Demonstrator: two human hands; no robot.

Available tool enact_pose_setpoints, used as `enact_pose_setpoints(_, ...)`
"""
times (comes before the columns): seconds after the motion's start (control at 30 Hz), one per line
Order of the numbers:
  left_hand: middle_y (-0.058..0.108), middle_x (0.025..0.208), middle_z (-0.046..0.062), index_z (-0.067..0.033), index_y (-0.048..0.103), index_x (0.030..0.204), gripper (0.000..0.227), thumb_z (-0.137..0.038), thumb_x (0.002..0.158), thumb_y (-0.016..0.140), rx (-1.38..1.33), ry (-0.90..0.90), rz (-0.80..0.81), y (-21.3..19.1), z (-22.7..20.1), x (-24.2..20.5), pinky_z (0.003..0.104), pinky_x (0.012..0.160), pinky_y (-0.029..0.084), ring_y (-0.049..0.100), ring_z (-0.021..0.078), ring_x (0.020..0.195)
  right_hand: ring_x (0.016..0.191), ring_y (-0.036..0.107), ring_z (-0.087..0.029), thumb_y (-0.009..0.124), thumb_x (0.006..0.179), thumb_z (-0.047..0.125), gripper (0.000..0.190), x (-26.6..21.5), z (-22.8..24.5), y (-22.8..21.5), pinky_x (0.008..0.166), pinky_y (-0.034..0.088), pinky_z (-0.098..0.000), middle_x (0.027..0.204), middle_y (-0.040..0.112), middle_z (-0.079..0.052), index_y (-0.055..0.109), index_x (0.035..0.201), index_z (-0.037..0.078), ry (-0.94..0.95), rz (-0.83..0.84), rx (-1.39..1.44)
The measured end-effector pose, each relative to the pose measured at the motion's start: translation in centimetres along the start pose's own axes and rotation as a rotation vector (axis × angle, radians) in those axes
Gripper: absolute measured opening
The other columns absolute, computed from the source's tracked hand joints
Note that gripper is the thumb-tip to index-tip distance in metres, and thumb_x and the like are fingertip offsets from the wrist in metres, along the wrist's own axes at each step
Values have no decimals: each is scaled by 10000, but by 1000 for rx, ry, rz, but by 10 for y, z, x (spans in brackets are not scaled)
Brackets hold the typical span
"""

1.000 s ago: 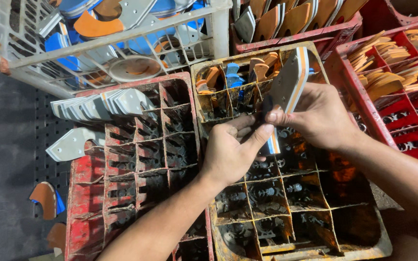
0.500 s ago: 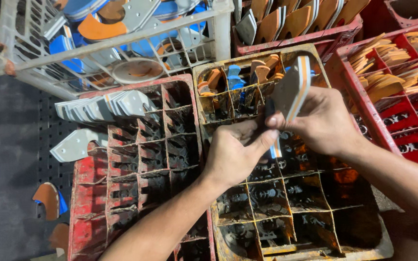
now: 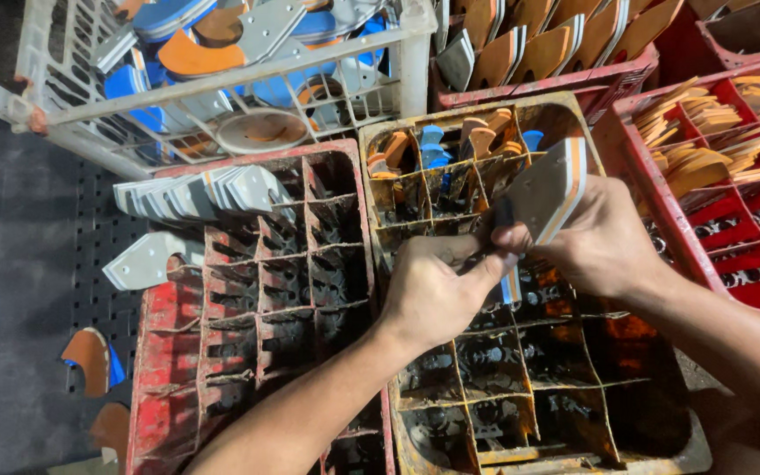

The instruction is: The person repeatedly picks up metal and plastic shoe components from a compartmentalized tray and joins them by hand. They align the parts, press them together, and place the assembled units into a nearby white basket. The process is repeated for multiple units throughout the clip.

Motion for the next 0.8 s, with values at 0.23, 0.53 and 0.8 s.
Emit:
enact_pose_setpoints(0.23, 701, 881, 44, -59, 698, 1078, 241, -274, 999, 625, -323, -165, 214, 10, 7, 7, 269, 682, 652, 685, 131, 764, 806, 743, -137, 860, 775, 239, 296, -2, 12, -24, 737, 649, -339, 933, 785, -64, 761, 984, 54, 4, -132, -124)
enact_pose_setpoints(0.53, 687, 992, 188, 80, 561, 1169, 477, -381, 1105, 665, -944, -309, 552, 32, 13, -15, 411, 858, 640, 729, 300, 985, 1011, 778, -253, 808, 763, 415, 683, -6, 15, -25, 880, 638, -443, 1148, 779, -128, 633, 1302, 33, -137, 158, 10)
enact_pose_setpoints(0.8, 668, 988, 149, 15, 489, 1395, 510, -363, 1086, 637, -1129, -422, 653, 34, 1, -25, 351, 765, 577, 685, 220, 853, 1193, 737, -346, 810, 959, 362, 470, -9, 7, -22, 1085, 630, -545, 1228, 735, -205, 620, 1261, 57, -240, 552, 507)
Point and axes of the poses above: each hand's wrist, its own x-axis towards the middle knuckle, its own y-axis out of the palm, z = x × y, the point moved 5 cm from there along x, towards the middle knuckle
